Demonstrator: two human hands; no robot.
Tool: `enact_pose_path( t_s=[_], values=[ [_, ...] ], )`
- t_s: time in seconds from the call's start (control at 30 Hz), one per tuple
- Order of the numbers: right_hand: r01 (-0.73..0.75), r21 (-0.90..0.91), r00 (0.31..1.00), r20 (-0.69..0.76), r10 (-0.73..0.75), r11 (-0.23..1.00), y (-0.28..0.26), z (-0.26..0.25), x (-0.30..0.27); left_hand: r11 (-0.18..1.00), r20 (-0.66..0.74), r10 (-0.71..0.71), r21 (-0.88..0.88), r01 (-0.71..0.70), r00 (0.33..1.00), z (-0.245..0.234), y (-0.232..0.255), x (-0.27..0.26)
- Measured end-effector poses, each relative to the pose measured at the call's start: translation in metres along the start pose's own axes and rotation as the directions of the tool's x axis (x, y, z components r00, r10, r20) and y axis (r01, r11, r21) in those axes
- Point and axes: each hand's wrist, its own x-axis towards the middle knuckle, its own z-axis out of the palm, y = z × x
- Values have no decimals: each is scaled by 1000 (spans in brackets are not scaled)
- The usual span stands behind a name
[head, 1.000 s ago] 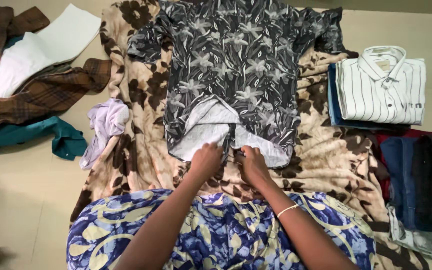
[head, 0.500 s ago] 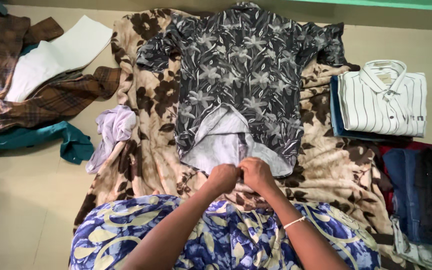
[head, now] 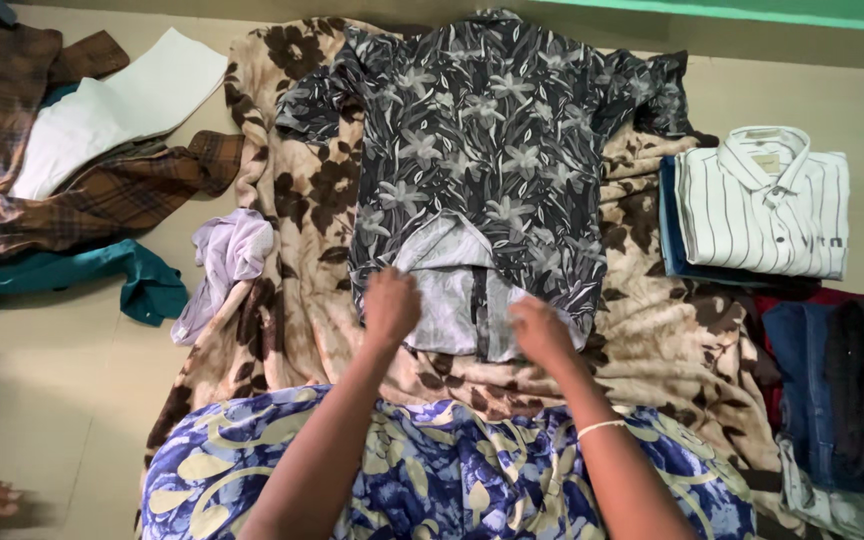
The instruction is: The person folds a striped shirt and a floral print shirt by hand on a blanket on the floor, smoothing the fabric and tucking in the sleeves before placing them in a stack.
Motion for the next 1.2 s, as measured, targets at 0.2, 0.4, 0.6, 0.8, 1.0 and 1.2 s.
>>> enact_pose_path(
  t_s=[0.2,0.4,0.6,0.8,1.0,1.2],
  values=[
    [-408,-289,912,-87,400,866,31,1,5,987,100,-158,-23,161,982,3,-28,-4],
    [-585,-254,810,-134,571,770,55,-6,2,985,13,-168,-42,169,986,16,-47,14],
    [-697,-185,693,77,717,693,84,-38,-21,886,109,-427,250,391,898,-39,-75,-7],
    [-695,-233,675,113,729,680,59,-55,-31,876,225,-388,393,282,894,-45,-38,-23],
    [-273,-118,950,126,287,955,9,-16,-23,957,619,132,125,-263,774,10,38,-30],
    [303,-52,950,-58,-306,952,34,83,4,955,349,292,-154,-253,891,35,51,-54]
  ],
)
